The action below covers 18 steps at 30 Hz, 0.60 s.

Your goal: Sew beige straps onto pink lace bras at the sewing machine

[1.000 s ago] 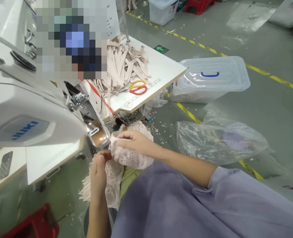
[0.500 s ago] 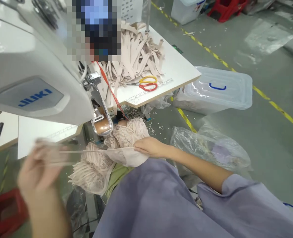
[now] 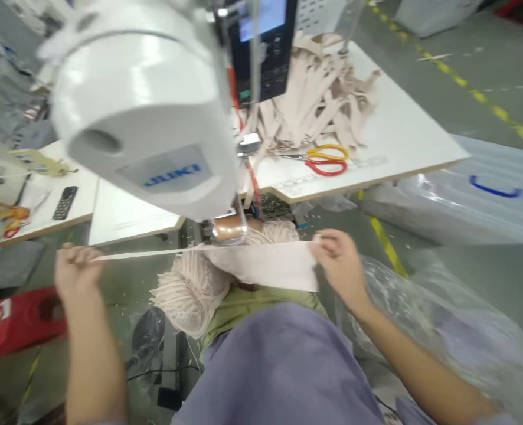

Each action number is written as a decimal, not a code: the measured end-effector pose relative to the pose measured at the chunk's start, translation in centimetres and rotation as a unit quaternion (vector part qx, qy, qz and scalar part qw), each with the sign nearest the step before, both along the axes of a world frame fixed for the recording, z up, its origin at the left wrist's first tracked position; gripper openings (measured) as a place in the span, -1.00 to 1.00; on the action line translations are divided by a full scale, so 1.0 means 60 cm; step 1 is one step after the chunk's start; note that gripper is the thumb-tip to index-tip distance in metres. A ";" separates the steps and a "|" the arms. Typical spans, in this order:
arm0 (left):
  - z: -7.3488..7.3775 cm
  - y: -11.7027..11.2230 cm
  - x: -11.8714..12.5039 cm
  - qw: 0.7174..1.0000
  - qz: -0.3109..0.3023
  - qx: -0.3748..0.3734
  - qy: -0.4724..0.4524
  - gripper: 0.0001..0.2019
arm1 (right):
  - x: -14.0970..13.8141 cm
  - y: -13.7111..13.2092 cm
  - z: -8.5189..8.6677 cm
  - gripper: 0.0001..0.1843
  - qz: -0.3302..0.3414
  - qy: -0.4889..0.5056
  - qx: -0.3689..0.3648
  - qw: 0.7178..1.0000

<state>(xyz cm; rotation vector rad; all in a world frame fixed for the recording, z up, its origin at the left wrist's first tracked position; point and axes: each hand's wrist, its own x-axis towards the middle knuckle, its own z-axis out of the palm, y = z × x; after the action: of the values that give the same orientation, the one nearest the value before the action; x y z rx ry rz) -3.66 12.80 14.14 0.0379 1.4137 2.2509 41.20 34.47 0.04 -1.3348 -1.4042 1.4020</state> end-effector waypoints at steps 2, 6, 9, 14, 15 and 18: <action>-0.027 0.015 0.044 0.998 -0.045 -0.035 -0.006 -0.68 | -0.012 -0.011 -0.008 -0.66 -0.093 0.008 0.022 0.995; -0.081 0.068 0.183 0.974 -0.200 -0.099 -0.045 -0.87 | -0.051 -0.032 0.016 -0.62 0.131 -0.027 -0.001 0.991; -0.096 0.096 0.285 0.954 -0.275 -0.115 -0.039 -0.85 | -0.085 -0.045 0.056 -0.62 0.313 -0.021 -0.033 0.949; -0.115 0.108 0.374 0.877 -0.371 -0.235 0.197 -0.77 | -0.131 -0.054 0.091 -0.59 0.443 -0.016 -0.059 0.894; -0.119 0.108 0.384 0.855 -0.375 -0.259 0.246 -0.78 | -0.134 -0.056 0.092 -0.60 0.447 -0.023 -0.054 0.893; -0.130 0.108 0.404 0.801 -0.376 -0.310 0.348 -0.77 | -0.135 -0.063 0.084 -0.67 0.437 -0.081 -0.022 0.895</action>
<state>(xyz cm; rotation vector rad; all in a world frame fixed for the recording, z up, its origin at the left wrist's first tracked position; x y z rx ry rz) 20.58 19.26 6.36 1.0924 1.9568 1.0595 33.08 30.70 5.11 -0.8566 -2.2581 1.9030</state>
